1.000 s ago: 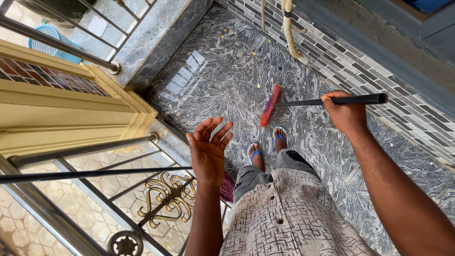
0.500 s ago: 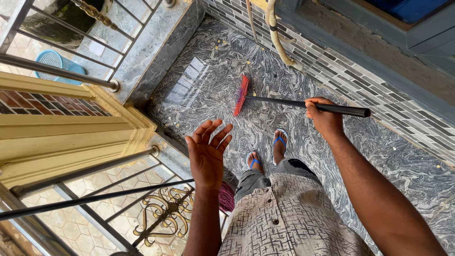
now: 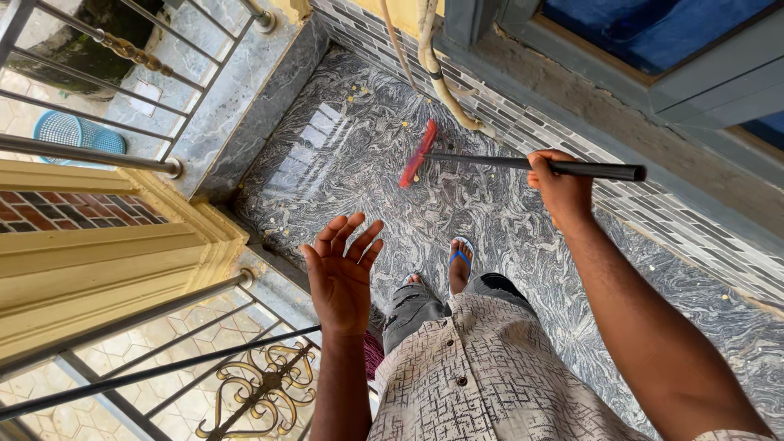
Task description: The person sweeps a tiled floor with a broom, moving debris toward a corner. They then use a dustpan to collect the swept debris.
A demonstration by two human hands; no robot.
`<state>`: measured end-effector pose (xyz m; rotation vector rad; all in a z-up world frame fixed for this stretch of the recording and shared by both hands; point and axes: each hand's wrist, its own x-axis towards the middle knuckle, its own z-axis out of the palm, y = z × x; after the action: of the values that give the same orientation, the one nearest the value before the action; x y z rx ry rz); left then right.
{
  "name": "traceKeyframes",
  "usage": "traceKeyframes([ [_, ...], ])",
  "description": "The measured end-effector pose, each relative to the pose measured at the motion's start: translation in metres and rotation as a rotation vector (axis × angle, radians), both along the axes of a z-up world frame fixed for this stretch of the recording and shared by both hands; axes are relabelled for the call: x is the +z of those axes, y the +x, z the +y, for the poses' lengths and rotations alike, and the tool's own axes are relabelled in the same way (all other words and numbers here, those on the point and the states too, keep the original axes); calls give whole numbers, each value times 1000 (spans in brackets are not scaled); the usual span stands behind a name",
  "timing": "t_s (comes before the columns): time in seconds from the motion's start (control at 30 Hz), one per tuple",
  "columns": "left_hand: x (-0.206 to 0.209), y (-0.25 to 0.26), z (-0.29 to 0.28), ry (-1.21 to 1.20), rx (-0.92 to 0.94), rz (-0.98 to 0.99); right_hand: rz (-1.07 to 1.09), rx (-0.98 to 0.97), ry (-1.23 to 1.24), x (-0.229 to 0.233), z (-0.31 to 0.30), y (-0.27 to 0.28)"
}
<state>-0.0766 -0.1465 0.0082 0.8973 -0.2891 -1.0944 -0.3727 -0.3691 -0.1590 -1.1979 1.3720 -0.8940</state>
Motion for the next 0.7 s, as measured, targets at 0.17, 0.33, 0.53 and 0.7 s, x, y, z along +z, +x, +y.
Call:
traceKeyframes([
  [0.17, -2, -11, -23, 12, -44, 8, -132, -168, 131, -48, 8, -4],
  [0.33, 1, -11, -49, 8, -102, 13, 314, -35, -45, -4, 19, -36],
  [0.53, -1, -13, -77, -8, -190, 3, 178, -140, -6, 24, 20, -67],
  [0.7, -6, -15, -99, 1, -289, 56, -57, -239, 96, -22, 37, -61],
])
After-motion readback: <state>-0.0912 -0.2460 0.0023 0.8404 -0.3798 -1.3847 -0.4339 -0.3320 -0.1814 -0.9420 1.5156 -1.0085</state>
